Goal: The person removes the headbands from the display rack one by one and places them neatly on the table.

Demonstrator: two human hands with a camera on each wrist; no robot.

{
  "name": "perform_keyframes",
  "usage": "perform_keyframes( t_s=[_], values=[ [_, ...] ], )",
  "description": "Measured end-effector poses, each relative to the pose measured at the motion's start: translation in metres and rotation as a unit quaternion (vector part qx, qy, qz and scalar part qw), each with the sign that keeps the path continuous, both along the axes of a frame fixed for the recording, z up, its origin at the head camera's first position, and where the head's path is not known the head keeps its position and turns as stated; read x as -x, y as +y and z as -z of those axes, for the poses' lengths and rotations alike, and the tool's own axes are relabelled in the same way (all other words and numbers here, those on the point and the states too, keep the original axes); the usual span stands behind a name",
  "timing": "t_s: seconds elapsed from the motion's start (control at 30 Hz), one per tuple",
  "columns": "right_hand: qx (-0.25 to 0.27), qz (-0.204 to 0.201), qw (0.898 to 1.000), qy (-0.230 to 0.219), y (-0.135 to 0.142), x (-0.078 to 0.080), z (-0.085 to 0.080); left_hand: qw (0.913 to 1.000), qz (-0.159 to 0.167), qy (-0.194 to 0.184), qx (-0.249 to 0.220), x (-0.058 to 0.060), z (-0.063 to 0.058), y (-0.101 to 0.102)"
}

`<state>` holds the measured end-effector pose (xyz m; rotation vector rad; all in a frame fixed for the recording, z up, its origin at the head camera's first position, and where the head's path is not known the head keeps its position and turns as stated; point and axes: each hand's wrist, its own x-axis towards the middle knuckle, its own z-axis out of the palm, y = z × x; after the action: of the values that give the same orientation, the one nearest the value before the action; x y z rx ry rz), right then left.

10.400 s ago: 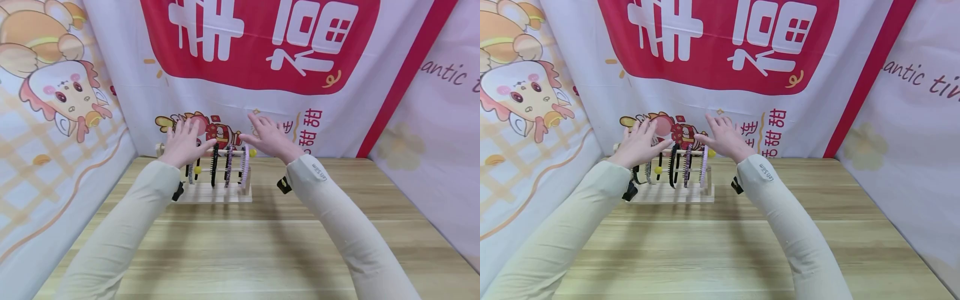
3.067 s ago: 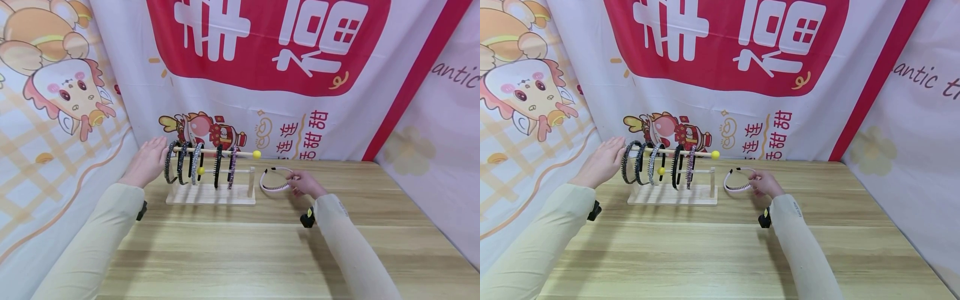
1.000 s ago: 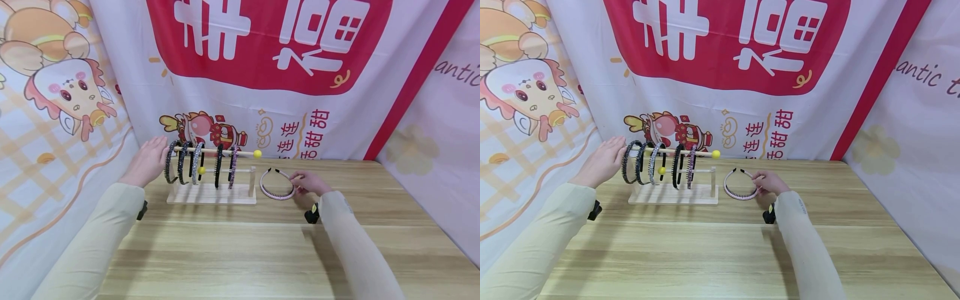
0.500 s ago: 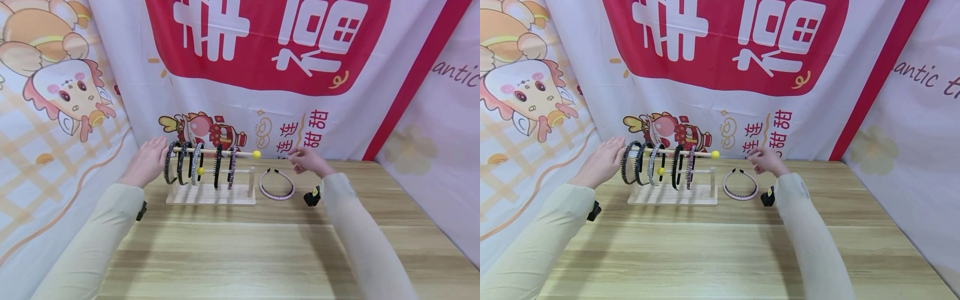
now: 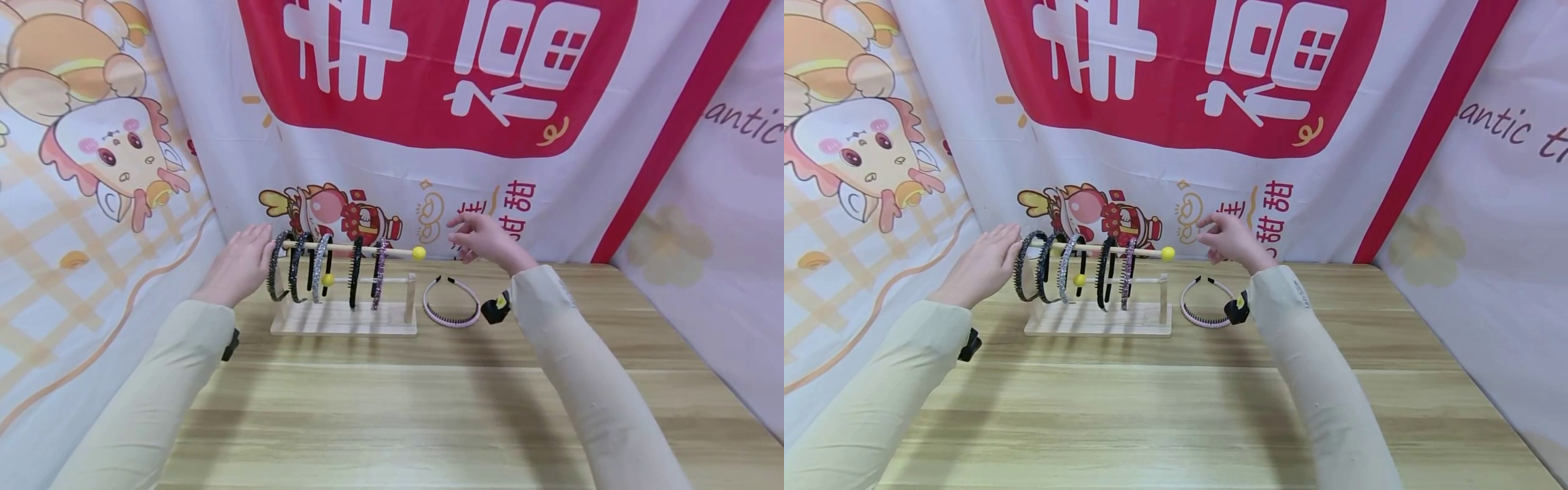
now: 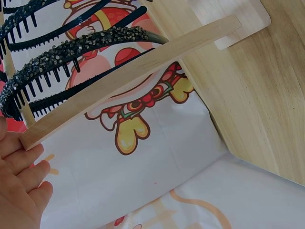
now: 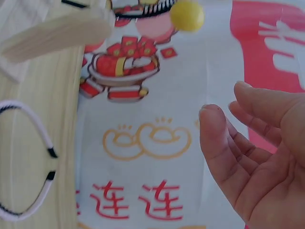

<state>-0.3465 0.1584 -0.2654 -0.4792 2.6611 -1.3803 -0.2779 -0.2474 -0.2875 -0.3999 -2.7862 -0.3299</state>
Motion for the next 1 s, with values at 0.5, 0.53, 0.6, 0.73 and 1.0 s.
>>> perform_keyframes(
  t_s=[0.5,0.53,0.6,0.73,1.0],
  values=[
    [0.008,-0.053,0.998,0.015,-0.044,-0.014,-0.015,1.0000,-0.001,-0.004,0.001,0.000,-0.001,0.001],
    [0.011,-0.057,0.998,0.014,-0.046,-0.015,-0.016,1.0000,-0.002,-0.004,0.000,0.000,-0.001,0.001],
    [0.016,-0.063,0.998,0.013,-0.052,-0.015,-0.015,1.0000,-0.002,-0.004,-0.001,0.000,0.000,0.000],
    [0.013,-0.073,0.997,0.008,-0.062,-0.016,-0.013,1.0000,-0.002,-0.006,-0.002,0.000,0.000,0.000],
    [0.019,-0.086,0.996,-0.011,-0.081,-0.018,-0.005,1.0000,0.000,-0.010,0.000,0.001,0.000,0.000]
  ],
)
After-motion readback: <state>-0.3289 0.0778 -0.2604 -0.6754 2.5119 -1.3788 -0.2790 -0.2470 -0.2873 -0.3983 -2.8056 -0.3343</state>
